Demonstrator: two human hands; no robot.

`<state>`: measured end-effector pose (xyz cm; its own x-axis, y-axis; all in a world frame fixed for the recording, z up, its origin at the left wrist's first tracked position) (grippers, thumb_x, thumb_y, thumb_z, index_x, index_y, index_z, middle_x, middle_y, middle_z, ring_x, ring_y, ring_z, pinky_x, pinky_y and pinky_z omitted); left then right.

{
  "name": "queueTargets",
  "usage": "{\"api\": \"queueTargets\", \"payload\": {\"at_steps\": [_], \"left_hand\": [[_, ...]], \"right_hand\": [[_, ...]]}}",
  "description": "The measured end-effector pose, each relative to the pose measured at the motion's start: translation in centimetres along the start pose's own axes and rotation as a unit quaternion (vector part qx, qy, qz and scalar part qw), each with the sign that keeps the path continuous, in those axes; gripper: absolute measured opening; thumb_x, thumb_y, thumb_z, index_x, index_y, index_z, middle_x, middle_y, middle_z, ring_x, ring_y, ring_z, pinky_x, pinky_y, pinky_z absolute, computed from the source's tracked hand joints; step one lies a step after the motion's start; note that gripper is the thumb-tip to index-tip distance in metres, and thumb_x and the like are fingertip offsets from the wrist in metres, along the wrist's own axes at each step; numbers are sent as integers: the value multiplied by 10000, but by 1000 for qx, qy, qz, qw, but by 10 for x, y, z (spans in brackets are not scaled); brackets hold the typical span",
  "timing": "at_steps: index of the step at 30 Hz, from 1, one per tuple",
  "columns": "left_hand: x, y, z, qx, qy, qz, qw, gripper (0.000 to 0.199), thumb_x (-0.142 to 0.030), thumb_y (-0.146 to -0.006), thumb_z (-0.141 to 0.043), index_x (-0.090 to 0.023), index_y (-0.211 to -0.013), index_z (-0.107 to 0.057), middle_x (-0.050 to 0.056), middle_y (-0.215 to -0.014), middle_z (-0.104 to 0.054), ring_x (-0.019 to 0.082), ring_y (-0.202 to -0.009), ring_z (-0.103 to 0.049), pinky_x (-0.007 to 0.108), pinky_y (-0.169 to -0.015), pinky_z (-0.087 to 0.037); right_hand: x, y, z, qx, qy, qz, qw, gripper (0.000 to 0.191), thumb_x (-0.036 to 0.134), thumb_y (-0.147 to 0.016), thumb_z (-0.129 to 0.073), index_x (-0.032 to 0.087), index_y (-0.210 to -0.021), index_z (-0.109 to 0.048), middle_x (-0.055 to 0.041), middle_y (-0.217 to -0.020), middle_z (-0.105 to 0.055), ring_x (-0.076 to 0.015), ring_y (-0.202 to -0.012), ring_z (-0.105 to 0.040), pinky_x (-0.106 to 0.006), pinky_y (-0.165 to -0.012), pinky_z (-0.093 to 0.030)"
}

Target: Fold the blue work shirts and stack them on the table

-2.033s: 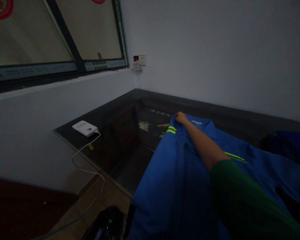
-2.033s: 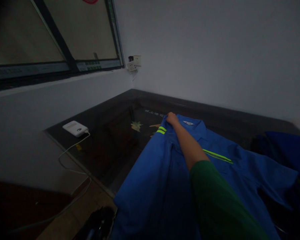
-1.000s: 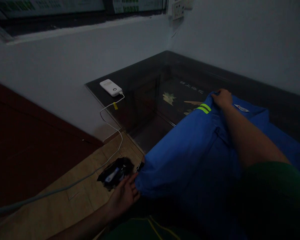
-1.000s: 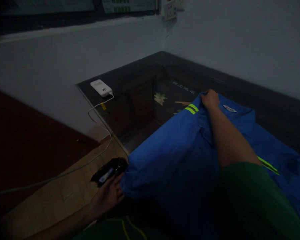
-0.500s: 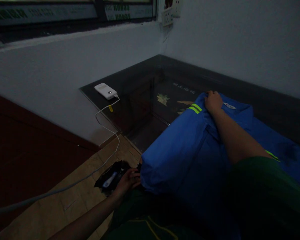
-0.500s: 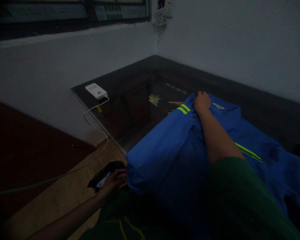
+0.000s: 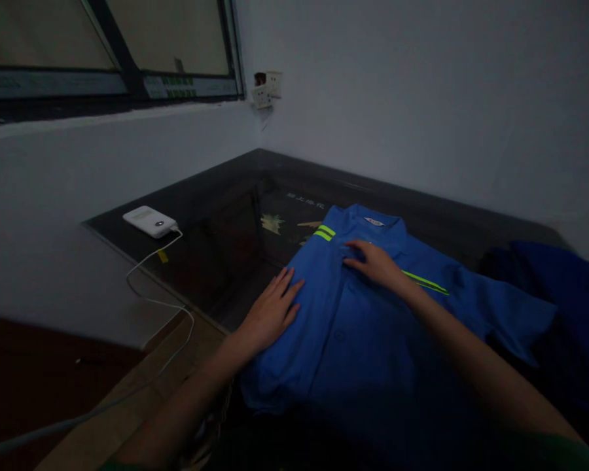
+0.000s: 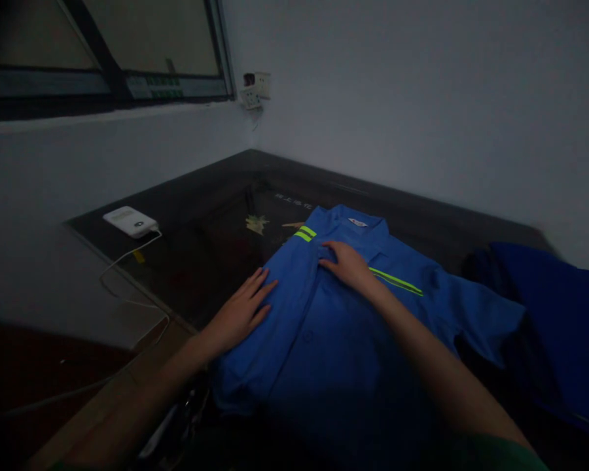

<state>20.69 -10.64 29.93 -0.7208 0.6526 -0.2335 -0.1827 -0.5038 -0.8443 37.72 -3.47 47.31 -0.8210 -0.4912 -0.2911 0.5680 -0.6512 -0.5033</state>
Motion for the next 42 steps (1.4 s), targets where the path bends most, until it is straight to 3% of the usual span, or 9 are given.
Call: {"api": "queueTargets", "payload": {"at_steps": [6, 10, 12, 15, 20, 25, 30, 36, 42], "left_hand": [[1, -6, -15, 116, -57, -33, 991, 545, -524, -941, -409, -386, -1460, -318, 74, -1596, -115, 364, -1445, -125, 577, -1121, -241], [2, -20, -7, 139, -49, -30, 989, 643, -640, -878, -434, -388, -1459, -321, 96, -1582, -171, 407, -1430, -144, 635, -1098, -213], [3, -55, -1, 99, -32, -33, 994, 582, -581, -913, -425, -351, -1444, -367, 92, -1563, -246, 370, -1431, -188, 608, -1114, -208], [3, -137, -1, 24, 29, -88, 995, 425, -384, -963, -417, -255, -1360, -494, 94, -1459, -439, 272, -1386, -337, 509, -1137, -252], [27, -283, -29, -29, 41, -63, 997, 428, -81, -885, -372, -122, -1274, -547, 141, -1280, -591, 220, -1203, -537, 404, -1071, -385], [39, -355, -57, 0, 4, -108, 994, 251, -158, -873, -469, -121, -1052, -642, 135, -1109, -659, 227, -1075, -595, 380, -989, -433], [46, -376, -76, 32, -36, -161, 986, 231, -324, -946, -434, -184, -922, -617, 54, -945, -681, 169, -889, -626, 279, -839, -449], [55, -376, -85, 2, -89, -143, 986, 219, -313, -949, -445, -173, -883, -600, 80, -917, -670, 211, -955, -583, 386, -959, -330], [38, -356, -41, -127, -99, -97, 982, 177, -219, -912, -487, -165, -1022, -615, 129, -1109, -599, 269, -1116, -474, 484, -1041, -240]], "right_hand": [[1, 41, -5, 21, 117, -66, 991, 431, 177, -899, -488, 150, -1329, -515, -128, -1279, -604, -257, -1164, -570, -359, -950, -462], [-5, 47, 5, 4, 145, -94, 985, 424, 109, -903, -406, 178, -1290, -565, -109, -1215, -648, -244, -1088, -620, -345, -896, -488], [-4, 48, 9, -9, 149, -88, 985, 440, 82, -891, -404, 184, -1284, -571, -106, -1220, -648, -232, -1092, -621, -332, -903, -484], [0, 50, 7, -25, 146, -59, 987, 432, 84, -889, -421, 188, -1279, -575, -100, -1261, -627, -214, -1128, -604, -320, -933, -474], [0, 52, -8, -35, 152, -28, 987, 375, 137, -923, -444, 181, -1267, -588, -101, -1293, -607, -203, -1180, -579, -327, -1007, -440], [-6, 50, -12, -48, 139, -27, 989, 361, 91, -912, -460, 189, -1219, -623, -84, -1268, -624, -184, -1174, -588, -311, -1008, -448], [-12, 47, -12, -80, 152, -6, 985, 336, 66, -891, -493, 177, -1167, -649, -90, -1186, -672, -173, -1097, -637, -285, -946, -493], [-4, 49, 1, -141, 195, 49, 969, 311, 88, -893, -498, 169, -1149, -657, -107, -1202, -662, -205, -1083, -640, -315, -921, -498], [-2, 49, -3, -18, 206, -28, 978, 335, 109, -919, -421, 166, -1155, -652, -121, -1242, -635, -246, -1192, -551, -366, -971, -434]]}}
Point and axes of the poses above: each hand's wrist, its own y-axis away from the middle knuckle, its own z-axis out of the back of the hand, x = y × z, the point moved 7 cm from there along -y, towards the middle knuckle
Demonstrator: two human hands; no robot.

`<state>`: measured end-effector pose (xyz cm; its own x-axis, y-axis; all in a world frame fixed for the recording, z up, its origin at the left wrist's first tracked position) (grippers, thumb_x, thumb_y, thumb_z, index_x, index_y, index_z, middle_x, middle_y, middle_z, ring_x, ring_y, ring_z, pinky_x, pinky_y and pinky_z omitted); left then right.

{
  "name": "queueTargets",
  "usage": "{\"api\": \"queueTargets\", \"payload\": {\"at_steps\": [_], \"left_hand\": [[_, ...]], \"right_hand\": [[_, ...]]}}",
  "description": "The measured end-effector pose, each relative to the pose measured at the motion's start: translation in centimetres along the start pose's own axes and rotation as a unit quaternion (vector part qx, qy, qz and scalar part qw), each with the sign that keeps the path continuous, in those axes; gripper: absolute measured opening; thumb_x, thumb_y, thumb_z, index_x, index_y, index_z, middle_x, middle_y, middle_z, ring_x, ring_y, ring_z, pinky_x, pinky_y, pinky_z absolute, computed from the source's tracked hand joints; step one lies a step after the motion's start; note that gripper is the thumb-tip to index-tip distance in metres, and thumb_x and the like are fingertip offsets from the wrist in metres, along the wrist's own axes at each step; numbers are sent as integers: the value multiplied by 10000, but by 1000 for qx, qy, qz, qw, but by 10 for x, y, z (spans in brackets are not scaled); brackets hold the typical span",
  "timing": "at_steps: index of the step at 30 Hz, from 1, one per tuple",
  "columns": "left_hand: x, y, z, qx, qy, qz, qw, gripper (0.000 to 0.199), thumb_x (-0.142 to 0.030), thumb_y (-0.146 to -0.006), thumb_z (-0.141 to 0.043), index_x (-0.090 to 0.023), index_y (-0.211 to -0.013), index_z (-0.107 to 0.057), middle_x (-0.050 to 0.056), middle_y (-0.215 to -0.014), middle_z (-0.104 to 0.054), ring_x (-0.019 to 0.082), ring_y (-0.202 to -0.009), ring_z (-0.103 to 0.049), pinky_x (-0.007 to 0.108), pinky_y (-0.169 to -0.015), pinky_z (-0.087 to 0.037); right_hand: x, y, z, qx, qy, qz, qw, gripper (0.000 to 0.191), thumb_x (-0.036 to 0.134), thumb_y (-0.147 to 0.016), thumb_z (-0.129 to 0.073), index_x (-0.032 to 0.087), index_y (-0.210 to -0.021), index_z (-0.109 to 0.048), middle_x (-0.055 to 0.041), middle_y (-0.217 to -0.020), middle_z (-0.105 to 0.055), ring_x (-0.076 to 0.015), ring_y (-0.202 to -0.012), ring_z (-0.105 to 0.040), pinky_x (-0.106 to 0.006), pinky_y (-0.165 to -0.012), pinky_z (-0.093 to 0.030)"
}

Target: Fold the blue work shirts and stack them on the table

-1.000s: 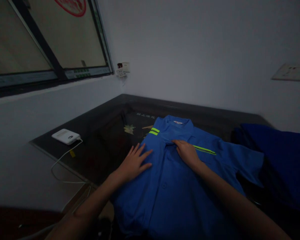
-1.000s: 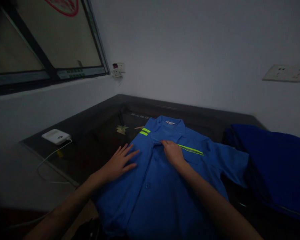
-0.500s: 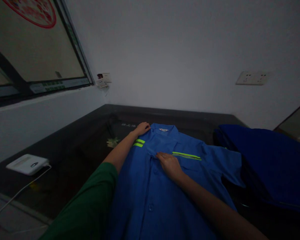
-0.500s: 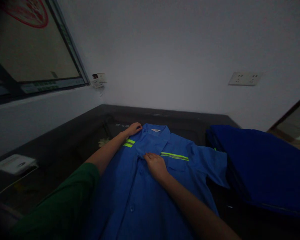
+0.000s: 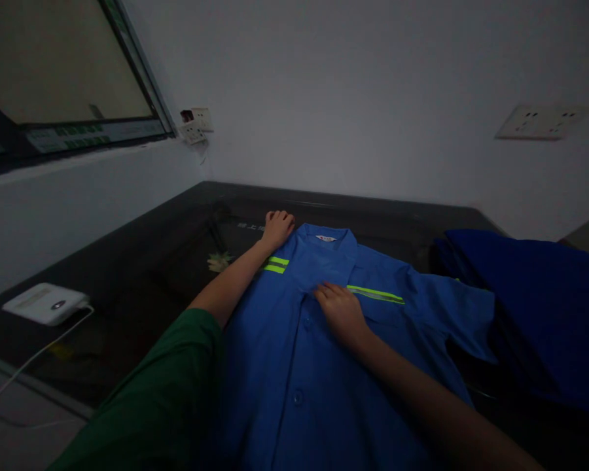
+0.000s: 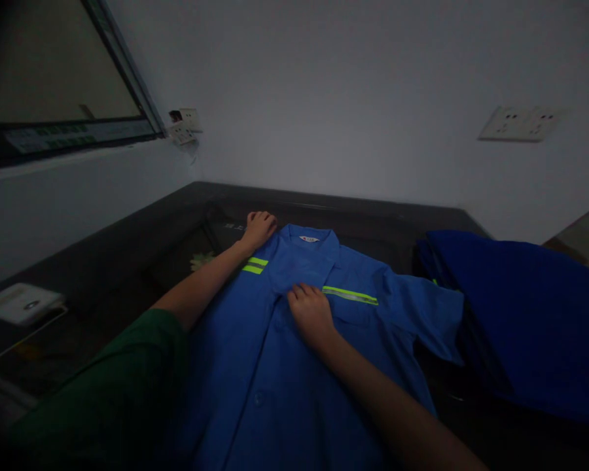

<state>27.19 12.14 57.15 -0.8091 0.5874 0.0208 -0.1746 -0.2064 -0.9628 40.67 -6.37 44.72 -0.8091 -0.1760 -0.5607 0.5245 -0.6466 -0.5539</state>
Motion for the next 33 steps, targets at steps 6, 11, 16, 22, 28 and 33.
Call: {"api": "queueTargets", "payload": {"at_steps": [6, 11, 16, 22, 28, 33], "left_hand": [[-44, 61, 46, 94, 155, -80, 980, 251, -151, -874, -488, -152, -1089, -617, 101, -1127, -615, 224, -1096, -530, 378, -1002, -388], [-65, 136, 40, 176, 231, -70, 954, 373, -113, -835, -498, -171, -1195, -575, 97, -1226, -604, 215, -1177, -527, 403, -1053, -386], [-71, 155, 37, 150, 295, -72, 941, 408, -86, -809, -486, -157, -1197, -589, 113, -1274, -584, 215, -1220, -508, 416, -1079, -369], [-77, 154, 43, 138, 371, -101, 913, 301, -171, -860, -516, -163, -1141, -621, 99, -1154, -659, 206, -1099, -593, 395, -1007, -431], [-74, 158, 38, 144, 332, -111, 926, 195, -212, -854, -603, -186, -1044, -636, 58, -1079, -687, 192, -1056, -615, 463, -1135, -250], [-78, 156, 37, 145, 319, -130, 928, 121, -238, -887, -565, -192, -983, -622, 40, -1016, -672, 181, -1019, -604, 434, -1114, -287]], "right_hand": [[23, -7, 11, -14, 5, 48, 999, 427, 140, -943, -359, 163, -1343, -509, -147, -1317, -561, -276, -1175, -500, -396, -944, -387], [18, -23, 7, 24, 9, 21, 999, 304, 147, -945, -376, 146, -1110, -631, -140, -1085, -661, -241, -1023, -571, -329, -849, -401], [-1, -19, 9, 25, -51, -97, 994, 272, 269, -952, -425, 167, -1096, -632, -109, -1020, -687, -217, -937, -627, -277, -772, -424], [5, -17, 12, 15, -59, -128, 990, 317, 319, -966, -394, 179, -1061, -662, -103, -996, -698, -217, -925, -639, -279, -769, -440], [10, -13, 5, 18, -67, -125, 990, 358, 313, -983, -358, 181, -1049, -684, -102, -991, -697, -199, -952, -622, -269, -803, -443], [15, -6, 1, 14, -86, -83, 993, 283, 272, -959, -426, 181, -1118, -642, -85, -1082, -682, -201, -1050, -584, -270, -861, -434]]}}
Point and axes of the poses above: each hand's wrist, its own y-axis away from the middle knuckle, its own z-axis out of the back of the hand, x = y × z, the point moved 7 cm from there along -y, towards the middle knuckle
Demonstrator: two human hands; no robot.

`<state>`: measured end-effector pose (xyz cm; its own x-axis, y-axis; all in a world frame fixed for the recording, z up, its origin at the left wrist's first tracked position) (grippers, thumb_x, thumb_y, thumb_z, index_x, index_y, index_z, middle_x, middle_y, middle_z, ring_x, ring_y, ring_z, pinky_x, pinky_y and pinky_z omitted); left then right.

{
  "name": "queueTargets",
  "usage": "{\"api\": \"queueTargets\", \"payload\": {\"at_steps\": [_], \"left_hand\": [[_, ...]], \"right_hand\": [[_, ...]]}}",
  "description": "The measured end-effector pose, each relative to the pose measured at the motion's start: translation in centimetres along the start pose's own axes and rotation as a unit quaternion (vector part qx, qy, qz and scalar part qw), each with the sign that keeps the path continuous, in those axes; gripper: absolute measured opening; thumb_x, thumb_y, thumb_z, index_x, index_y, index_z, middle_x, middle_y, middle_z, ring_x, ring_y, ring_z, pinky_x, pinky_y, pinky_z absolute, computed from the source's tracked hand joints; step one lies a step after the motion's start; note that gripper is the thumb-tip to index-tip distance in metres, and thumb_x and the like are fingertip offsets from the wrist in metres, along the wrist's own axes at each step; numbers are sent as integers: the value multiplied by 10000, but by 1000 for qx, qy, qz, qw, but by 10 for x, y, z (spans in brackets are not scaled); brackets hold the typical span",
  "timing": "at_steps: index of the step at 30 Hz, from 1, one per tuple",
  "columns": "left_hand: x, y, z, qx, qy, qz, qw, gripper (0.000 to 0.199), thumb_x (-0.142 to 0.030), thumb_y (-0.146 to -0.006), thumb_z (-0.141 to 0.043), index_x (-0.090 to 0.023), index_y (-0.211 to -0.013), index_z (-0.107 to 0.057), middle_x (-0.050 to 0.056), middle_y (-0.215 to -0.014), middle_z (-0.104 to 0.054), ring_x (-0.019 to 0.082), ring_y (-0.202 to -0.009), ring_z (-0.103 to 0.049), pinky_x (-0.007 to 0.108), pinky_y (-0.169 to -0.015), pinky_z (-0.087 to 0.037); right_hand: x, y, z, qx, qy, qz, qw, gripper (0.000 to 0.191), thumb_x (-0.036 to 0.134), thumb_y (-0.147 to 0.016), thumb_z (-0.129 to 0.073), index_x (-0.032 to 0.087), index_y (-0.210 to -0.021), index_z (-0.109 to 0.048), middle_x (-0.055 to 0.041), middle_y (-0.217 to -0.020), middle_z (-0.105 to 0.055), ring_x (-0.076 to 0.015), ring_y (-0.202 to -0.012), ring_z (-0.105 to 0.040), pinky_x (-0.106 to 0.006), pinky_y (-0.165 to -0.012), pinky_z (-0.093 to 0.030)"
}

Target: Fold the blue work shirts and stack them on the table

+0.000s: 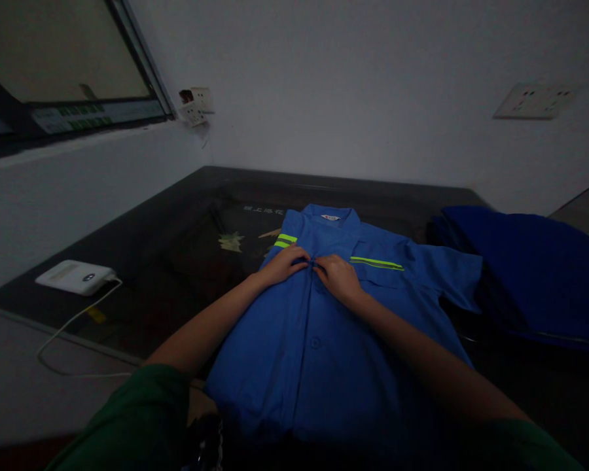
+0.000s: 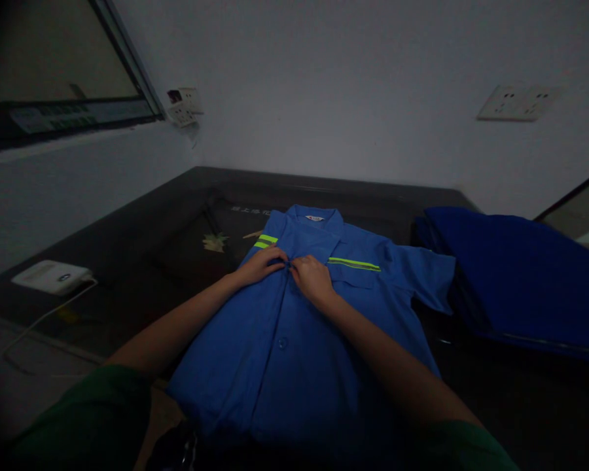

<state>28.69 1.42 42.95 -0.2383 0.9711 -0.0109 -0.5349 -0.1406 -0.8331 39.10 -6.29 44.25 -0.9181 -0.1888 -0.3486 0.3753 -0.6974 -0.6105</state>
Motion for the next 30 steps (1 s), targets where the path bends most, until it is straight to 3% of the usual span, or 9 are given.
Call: {"api": "queueTargets", "payload": {"at_steps": [3, 6, 10, 13, 16, 20, 26, 30], "left_hand": [[0, -2, 1, -11, 14, 3, 1000, 149, -272, -908, -529, -169, -972, -615, 65, -992, -658, 192, -983, -595, 371, -980, -428], [3, -2, 1, -14, 33, 21, 999, 181, -274, -916, -495, -161, -985, -618, 74, -991, -658, 196, -954, -600, 339, -894, -475], [5, 0, -2, -2, 39, 33, 999, 259, -215, -917, -419, -191, -1082, -617, 58, -1081, -670, 197, -1033, -603, 384, -1013, -419], [5, 1, -4, 3, 39, 19, 999, 337, -125, -822, -470, -180, -1128, -601, 66, -1143, -660, 207, -1106, -590, 418, -1116, -315], [6, 2, -3, -6, 92, 30, 995, 399, -94, -766, -506, -169, -1154, -561, 85, -1170, -643, 202, -1117, -594, 381, -1059, -395], [4, 3, 1, -14, 135, 41, 990, 288, -148, -818, -525, -179, -1103, -550, 73, -1117, -650, 184, -1071, -610, 340, -979, -457], [1, 2, 2, 1, 46, 24, 999, 144, -225, -873, -542, -186, -1007, -577, 54, -1030, -650, 196, -995, -600, 343, -917, -464], [-3, 2, 0, 4, 20, -18, 1000, 134, -249, -914, -498, -172, -995, -572, 72, -1017, -626, 198, -989, -574, 339, -907, -452]], "right_hand": [[3, -2, 3, -3, 19, -15, 1000, 306, 234, -933, -457, 197, -1219, -559, -89, -1139, -657, -211, -1058, -580, -272, -822, -445], [9, -10, 8, 2, 55, -32, 998, 302, 193, -938, -404, 203, -1224, -502, -105, -1160, -640, -217, -1047, -587, -276, -771, -449], [12, -19, 10, 14, 77, -44, 996, 249, 216, -958, -354, 200, -1171, -481, -110, -1116, -653, -220, -974, -625, -282, -739, -440], [10, -20, 10, 10, 76, -48, 996, 240, 227, -959, -347, 192, -1149, -490, -111, -1091, -664, -220, -958, -634, -278, -736, -432], [7, -19, 9, 2, 69, -56, 996, 237, 243, -956, -357, 185, -1126, -511, -115, -1091, -666, -222, -964, -631, -272, -735, -425], [9, -17, 9, -5, 69, -48, 996, 244, 248, -949, -365, 189, -1109, -539, -98, -1077, -667, -223, -942, -631, -276, -724, -427], [9, -13, 5, -3, 55, -37, 998, 263, 247, -941, -393, 196, -1094, -600, -97, -1078, -669, -232, -990, -602, -291, -760, -446], [6, -2, 0, -12, 6, 15, 1000, 289, 244, -948, -415, 179, -1145, -616, -85, -1149, -660, -219, -1093, -564, -293, -853, -454]]}}
Point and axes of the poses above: each hand's wrist, its own y-axis away from the middle knuckle, its own z-axis out of the back of the hand, x = y × z, the point moved 7 cm from there along -y, towards the middle knuckle
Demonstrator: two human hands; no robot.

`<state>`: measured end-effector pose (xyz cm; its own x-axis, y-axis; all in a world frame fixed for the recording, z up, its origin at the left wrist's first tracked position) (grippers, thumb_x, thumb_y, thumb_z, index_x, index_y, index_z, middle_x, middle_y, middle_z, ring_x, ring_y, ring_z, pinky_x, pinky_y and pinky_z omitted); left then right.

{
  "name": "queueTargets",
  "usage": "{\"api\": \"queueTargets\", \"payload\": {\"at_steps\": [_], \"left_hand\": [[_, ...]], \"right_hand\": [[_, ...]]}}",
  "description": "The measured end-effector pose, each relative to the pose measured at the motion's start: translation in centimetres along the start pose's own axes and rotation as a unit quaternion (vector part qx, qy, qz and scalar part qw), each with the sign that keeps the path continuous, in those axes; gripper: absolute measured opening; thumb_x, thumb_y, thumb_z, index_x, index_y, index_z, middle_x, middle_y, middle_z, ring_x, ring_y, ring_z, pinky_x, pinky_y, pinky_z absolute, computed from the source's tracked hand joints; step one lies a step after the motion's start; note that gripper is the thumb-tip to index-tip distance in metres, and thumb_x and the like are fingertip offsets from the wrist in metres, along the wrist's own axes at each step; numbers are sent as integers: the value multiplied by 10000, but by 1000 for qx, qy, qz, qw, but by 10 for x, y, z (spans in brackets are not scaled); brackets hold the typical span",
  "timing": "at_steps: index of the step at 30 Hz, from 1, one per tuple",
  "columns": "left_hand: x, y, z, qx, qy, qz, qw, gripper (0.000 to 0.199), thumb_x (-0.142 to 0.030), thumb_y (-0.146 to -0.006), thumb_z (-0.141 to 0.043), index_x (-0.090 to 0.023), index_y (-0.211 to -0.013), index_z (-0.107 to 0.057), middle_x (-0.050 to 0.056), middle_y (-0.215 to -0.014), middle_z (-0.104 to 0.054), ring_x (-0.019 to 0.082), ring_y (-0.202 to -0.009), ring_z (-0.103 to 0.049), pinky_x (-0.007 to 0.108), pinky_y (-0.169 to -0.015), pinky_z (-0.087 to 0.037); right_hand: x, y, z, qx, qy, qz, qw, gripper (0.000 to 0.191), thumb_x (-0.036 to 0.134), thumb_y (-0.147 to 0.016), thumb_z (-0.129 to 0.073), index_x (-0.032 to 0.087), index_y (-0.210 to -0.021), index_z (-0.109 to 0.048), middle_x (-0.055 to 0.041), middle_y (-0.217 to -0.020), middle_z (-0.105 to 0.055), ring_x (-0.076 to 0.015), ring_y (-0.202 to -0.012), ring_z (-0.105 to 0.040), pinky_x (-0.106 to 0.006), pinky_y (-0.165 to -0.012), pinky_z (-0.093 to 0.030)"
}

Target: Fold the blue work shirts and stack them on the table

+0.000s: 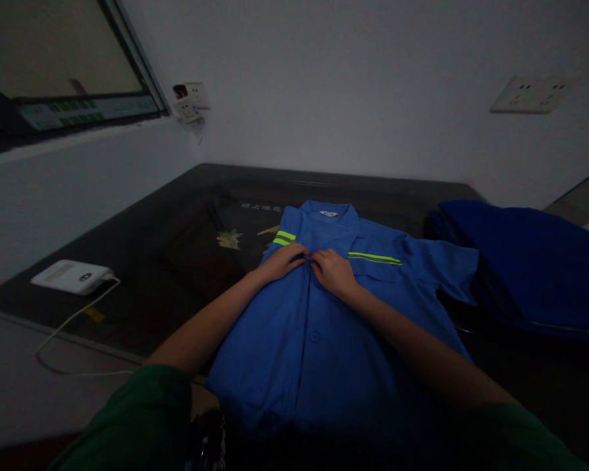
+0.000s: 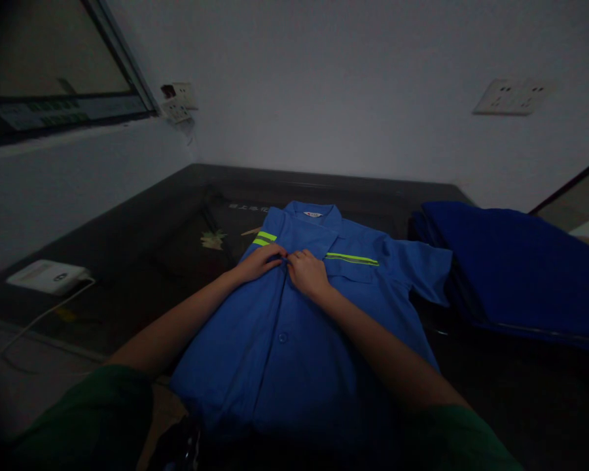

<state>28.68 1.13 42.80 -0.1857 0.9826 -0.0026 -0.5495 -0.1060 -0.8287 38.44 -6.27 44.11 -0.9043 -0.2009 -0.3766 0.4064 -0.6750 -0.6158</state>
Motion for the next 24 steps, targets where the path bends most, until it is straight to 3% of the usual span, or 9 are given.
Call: {"api": "queueTargets", "payload": {"at_steps": [3, 6, 10, 14, 20, 24], "left_hand": [[2, -1, 0, -6, 5, -4, 1000, 157, -274, -937, -464, -171, -998, -565, 76, -1013, -616, 198, -977, -569, 339, -899, -451], [5, -2, -1, -12, 13, -2, 1000, 177, -304, -949, -442, -180, -1000, -558, 75, -1014, -609, 200, -975, -565, 346, -902, -449], [7, -4, -1, -22, 14, 7, 1000, 204, -340, -961, -410, -196, -993, -551, 74, -1037, -609, 203, -1004, -556, 361, -938, -433], [3, -4, -1, -24, -17, 17, 999, 210, -350, -966, -392, -202, -943, -539, 76, -1052, -608, 207, -1027, -545, 372, -968, -413], [-3, -4, -4, 3, -83, 36, 996, 165, -326, -955, -415, -204, -935, -525, 84, -1131, -579, 218, -1083, -510, 383, -984, -404], [-5, -5, -7, 15, -129, 46, 991, 163, -307, -954, -409, -195, -965, -527, 96, -1173, -548, 226, -1113, -485, 395, -1003, -395]], "right_hand": [[-11, 10, -3, -14, -42, -15, 999, 318, 252, -946, -454, 173, -1228, -580, -84, -1222, -635, -193, -1116, -571, -283, -914, -445], [-16, 14, -6, -11, -45, -30, 998, 281, 244, -943, -476, 188, -1181, -615, -77, -1203, -652, -194, -1080, -607, -290, -905, -461], [-3, 10, -5, -11, -24, 20, 999, 283, 196, -953, -432, 188, -1106, -671, -76, -1206, -659, -202, -1080, -616, -307, -907, -476], [5, 11, -2, -23, -8, 69, 997, 296, 198, -949, -443, 169, -1101, -695, -85, -1267, -625, -213, -1156, -571, -331, -1012, -426], [-7, 26, -5, -12, -4, 44, 999, 351, 193, -917, -508, 149, -1245, -624, -102, -1296, -605, -229, -1198, -546, -357, -1039, -422], [1, 27, -10, 2, 23, 96, 995, 350, 140, -924, -458, 147, -1225, -638, -121, -1273, -617, -228, -1176, -565, -364, -1037, -424]]}}
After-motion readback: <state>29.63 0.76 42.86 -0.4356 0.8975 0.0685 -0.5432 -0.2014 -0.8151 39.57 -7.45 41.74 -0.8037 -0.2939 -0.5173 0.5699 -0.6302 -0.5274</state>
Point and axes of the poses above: each hand's wrist, its own y-axis away from the middle knuckle, its own z-axis out of the back of the hand, x = y × z, the point moved 7 cm from there along -y, towards the middle knuckle
